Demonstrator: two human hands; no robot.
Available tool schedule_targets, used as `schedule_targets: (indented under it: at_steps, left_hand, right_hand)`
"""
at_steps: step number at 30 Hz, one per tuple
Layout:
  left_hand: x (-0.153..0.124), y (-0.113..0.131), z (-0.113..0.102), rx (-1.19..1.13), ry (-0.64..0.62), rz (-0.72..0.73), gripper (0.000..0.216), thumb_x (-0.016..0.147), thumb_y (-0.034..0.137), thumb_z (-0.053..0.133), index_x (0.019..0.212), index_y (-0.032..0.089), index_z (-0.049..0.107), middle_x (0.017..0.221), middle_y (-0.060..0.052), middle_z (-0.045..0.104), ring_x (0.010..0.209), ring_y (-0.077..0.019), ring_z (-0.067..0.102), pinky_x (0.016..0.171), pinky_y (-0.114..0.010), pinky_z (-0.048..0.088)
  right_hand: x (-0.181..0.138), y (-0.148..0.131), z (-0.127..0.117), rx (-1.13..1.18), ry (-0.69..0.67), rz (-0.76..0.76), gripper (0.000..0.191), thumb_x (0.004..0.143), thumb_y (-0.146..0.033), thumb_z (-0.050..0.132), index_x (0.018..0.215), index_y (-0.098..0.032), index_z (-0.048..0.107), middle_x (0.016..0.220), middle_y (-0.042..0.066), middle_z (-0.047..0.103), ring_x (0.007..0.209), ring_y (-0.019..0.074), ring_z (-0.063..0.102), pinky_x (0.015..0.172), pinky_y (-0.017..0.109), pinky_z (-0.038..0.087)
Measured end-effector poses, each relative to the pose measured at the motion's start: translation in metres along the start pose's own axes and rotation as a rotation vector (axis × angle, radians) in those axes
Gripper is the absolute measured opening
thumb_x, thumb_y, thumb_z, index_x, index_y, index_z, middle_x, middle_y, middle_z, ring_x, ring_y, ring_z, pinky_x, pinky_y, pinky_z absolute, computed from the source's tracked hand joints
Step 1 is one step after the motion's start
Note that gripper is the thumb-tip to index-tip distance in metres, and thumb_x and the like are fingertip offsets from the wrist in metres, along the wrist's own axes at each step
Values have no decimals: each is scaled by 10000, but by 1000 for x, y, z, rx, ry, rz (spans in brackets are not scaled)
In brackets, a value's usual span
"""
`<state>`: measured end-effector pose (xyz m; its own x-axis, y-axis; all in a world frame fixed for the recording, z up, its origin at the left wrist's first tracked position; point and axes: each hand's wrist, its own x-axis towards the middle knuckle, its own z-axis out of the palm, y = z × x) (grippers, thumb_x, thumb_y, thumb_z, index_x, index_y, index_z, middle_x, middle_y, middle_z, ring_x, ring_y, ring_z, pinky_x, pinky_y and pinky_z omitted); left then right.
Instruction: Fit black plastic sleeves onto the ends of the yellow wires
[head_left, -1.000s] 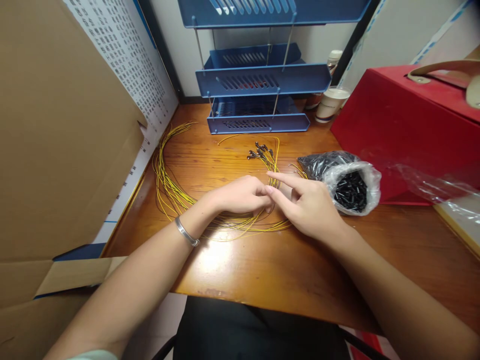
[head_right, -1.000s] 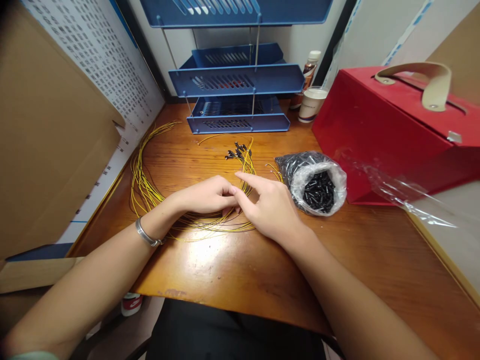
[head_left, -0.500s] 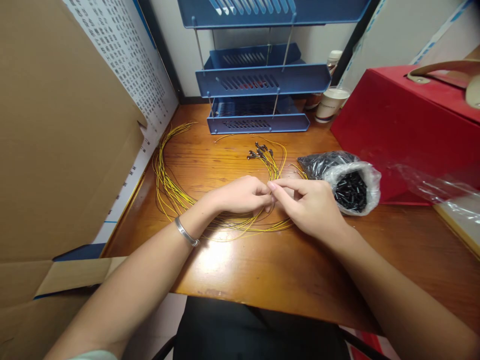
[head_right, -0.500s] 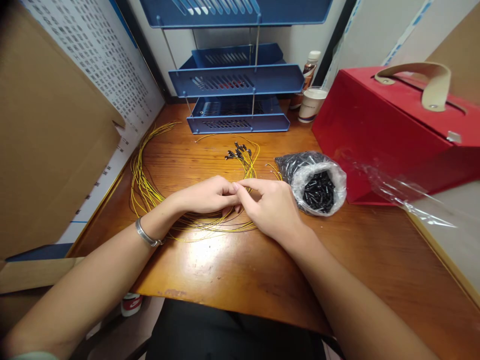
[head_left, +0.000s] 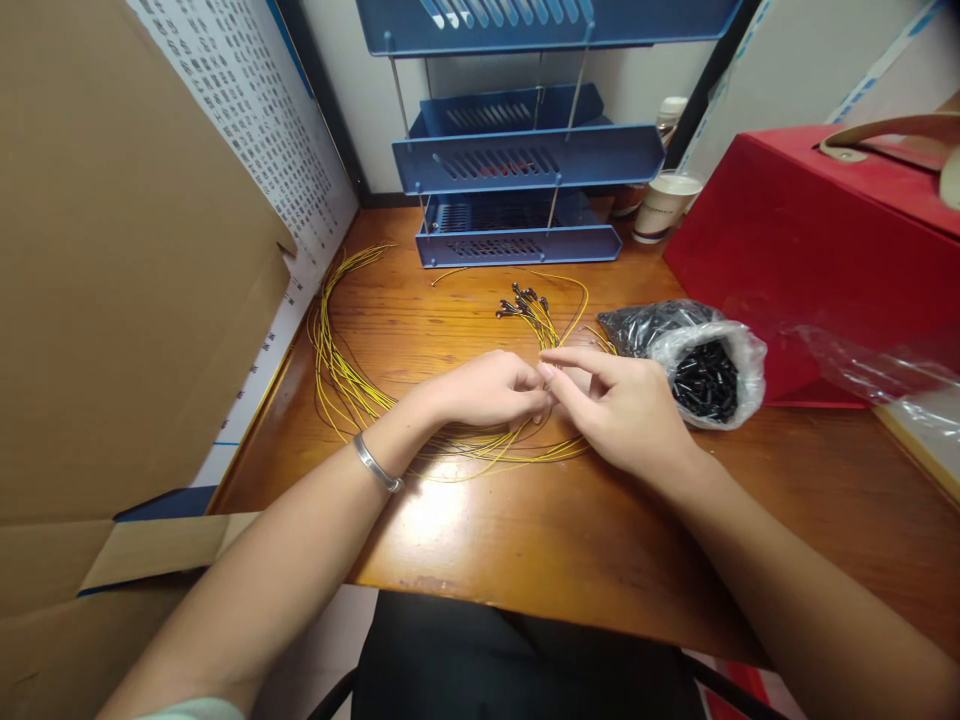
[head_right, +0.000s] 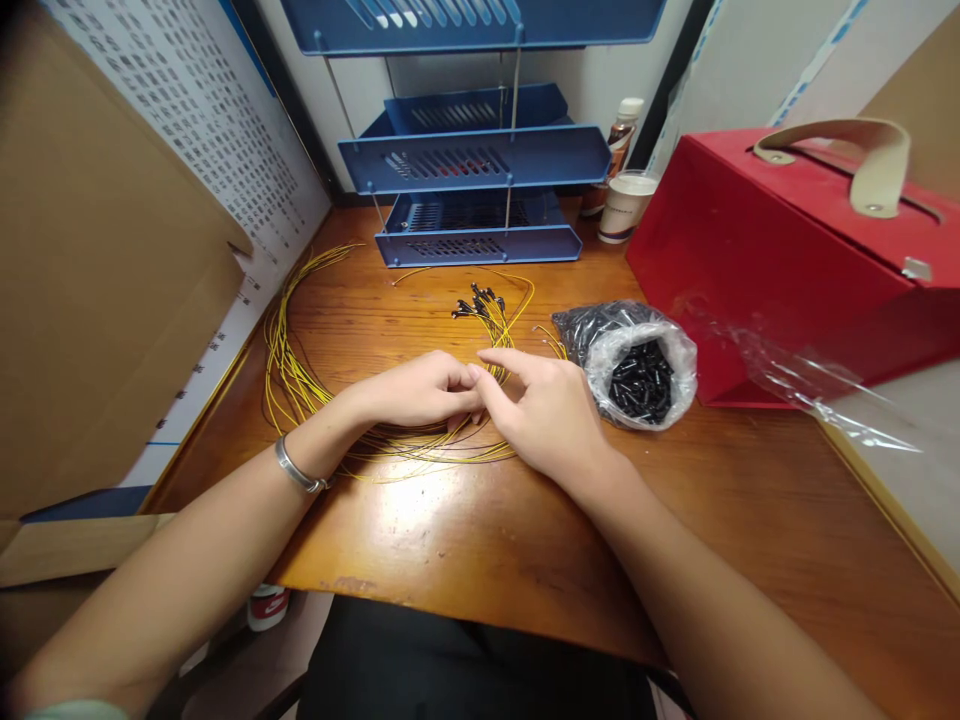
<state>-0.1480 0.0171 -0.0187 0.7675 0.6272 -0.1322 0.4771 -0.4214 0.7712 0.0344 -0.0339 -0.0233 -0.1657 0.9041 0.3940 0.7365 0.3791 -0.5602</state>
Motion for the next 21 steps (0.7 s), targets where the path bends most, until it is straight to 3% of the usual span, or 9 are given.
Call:
schedule_targets:
  at_steps: [3, 9, 14, 19, 21]
  left_hand:
    - [0, 1, 0, 14, -6, -15, 360, 963, 325, 497, 717, 129, 673, 618, 4, 657, 581, -92, 573, 623, -201, 406]
    - [-1, 3, 0, 89, 14, -27, 399, 966, 366, 481, 707, 126, 665, 615, 3, 633, 579, -96, 541, 585, -208, 361]
    - [0, 3, 0, 67, 5, -17, 369, 953, 323, 501, 676, 134, 653, 605, 8, 640, 586, -90, 556, 612, -203, 376]
    - [1, 2, 0, 55, 6, -10, 368, 952, 334, 505, 686, 137, 665, 601, 10, 648, 582, -91, 565, 623, -204, 390]
    - [1, 2, 0, 62, -1, -17, 369, 954, 338, 501, 698, 134, 671, 611, 4, 658, 588, -95, 576, 623, -201, 396]
  right_hand:
    - [0, 0, 1, -10, 4, 5, 309, 888, -289, 625, 1108, -169, 805, 966, 79, 815, 790, 228, 764, 735, 313, 540]
    - [-1, -1, 2, -12, -42, 0, 264, 914, -281, 587, 983, -221, 835, 883, 35, 818, 728, 204, 750, 704, 301, 517]
    - [-1, -1, 2, -43, -12, 22, 308, 895, -301, 615, 1106, -181, 804, 945, 63, 817, 712, 207, 738, 730, 313, 518]
    - [0, -2, 1, -13, -9, 13, 259, 918, -305, 589, 932, -210, 829, 844, 39, 813, 687, 184, 726, 691, 284, 500]
    - [0, -3, 0, -24, -5, 23, 261, 910, -306, 597, 984, -201, 824, 877, 46, 815, 696, 188, 726, 705, 290, 503]
